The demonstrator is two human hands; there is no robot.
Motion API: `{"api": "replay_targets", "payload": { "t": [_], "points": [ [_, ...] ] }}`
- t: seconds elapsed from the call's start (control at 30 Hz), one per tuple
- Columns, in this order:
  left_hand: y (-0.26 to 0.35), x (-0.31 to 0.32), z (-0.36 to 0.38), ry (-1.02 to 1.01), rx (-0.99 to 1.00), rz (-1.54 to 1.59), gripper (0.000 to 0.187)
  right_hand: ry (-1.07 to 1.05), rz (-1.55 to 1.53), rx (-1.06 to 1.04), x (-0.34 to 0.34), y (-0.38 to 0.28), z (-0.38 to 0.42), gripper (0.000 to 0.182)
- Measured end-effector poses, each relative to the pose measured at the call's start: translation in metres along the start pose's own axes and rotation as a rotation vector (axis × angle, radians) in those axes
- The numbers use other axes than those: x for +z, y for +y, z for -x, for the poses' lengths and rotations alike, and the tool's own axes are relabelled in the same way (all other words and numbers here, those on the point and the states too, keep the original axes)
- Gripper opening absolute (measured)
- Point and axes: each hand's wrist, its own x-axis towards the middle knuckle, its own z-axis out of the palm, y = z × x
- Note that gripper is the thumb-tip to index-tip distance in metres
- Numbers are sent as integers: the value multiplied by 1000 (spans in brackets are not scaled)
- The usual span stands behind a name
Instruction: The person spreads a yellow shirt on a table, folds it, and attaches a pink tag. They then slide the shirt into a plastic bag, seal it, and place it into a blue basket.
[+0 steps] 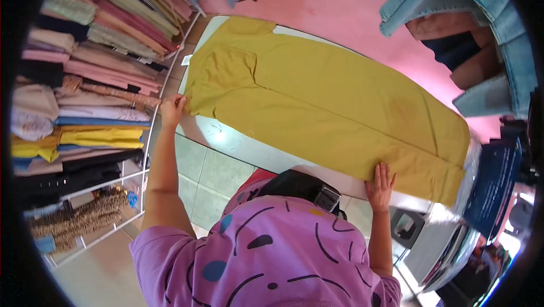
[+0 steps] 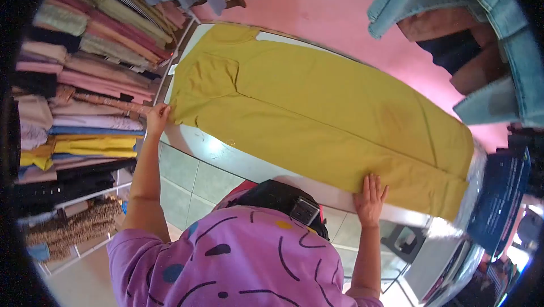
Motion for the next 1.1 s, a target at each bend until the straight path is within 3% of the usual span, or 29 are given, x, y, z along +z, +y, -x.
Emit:
{"api": "replay_targets", "payload": {
  "t": [0.03,0.1,0.2,0.37,0.43,0.5,0.57,0.6,0.67,0.77,0.83,0.93,1.0,1.07,1.1],
  "points": [
    [-9,0,-2,-15,27,8,21,21,83,25,5,3,4,67],
    [-22,0,-3,-43,72,738,16,90,219,70,14,12,11,55],
    [-25,-33,1,-109,96,743,14,175,310,203,17,35,24,40],
    [-92,-40,3,-423,244,448,16,269,272,352,20,42,49,41],
    [-178,10,-18,-455,170,598,9,219,275,414,26,37,54,42],
    [-86,-35,8,-435,130,-65,19,152,273,521,21,21,53,47],
    [-15,-54,30,-169,217,-358,35,135,267,612,19,14,57,50],
    [0,-45,34,-169,252,-346,35,163,226,614,23,14,58,55],
    [22,-24,38,211,656,-73,46,204,192,635,27,13,60,60],
    [68,21,66,39,791,73,54,199,124,659,21,5,58,56],
    [90,32,84,-264,809,-221,57,234,40,669,11,15,64,53],
    [86,36,80,-274,741,-334,56,446,32,628,-2,56,79,39],
    [92,38,83,-206,743,-327,55,432,-287,1206,-25,84,93,28],
    [111,40,89,-123,638,-260,53,800,-318,1201,-5,150,123,24],
    [125,46,94,-78,637,-218,53,865,-409,1292,-1,181,133,23]
  ]
}}
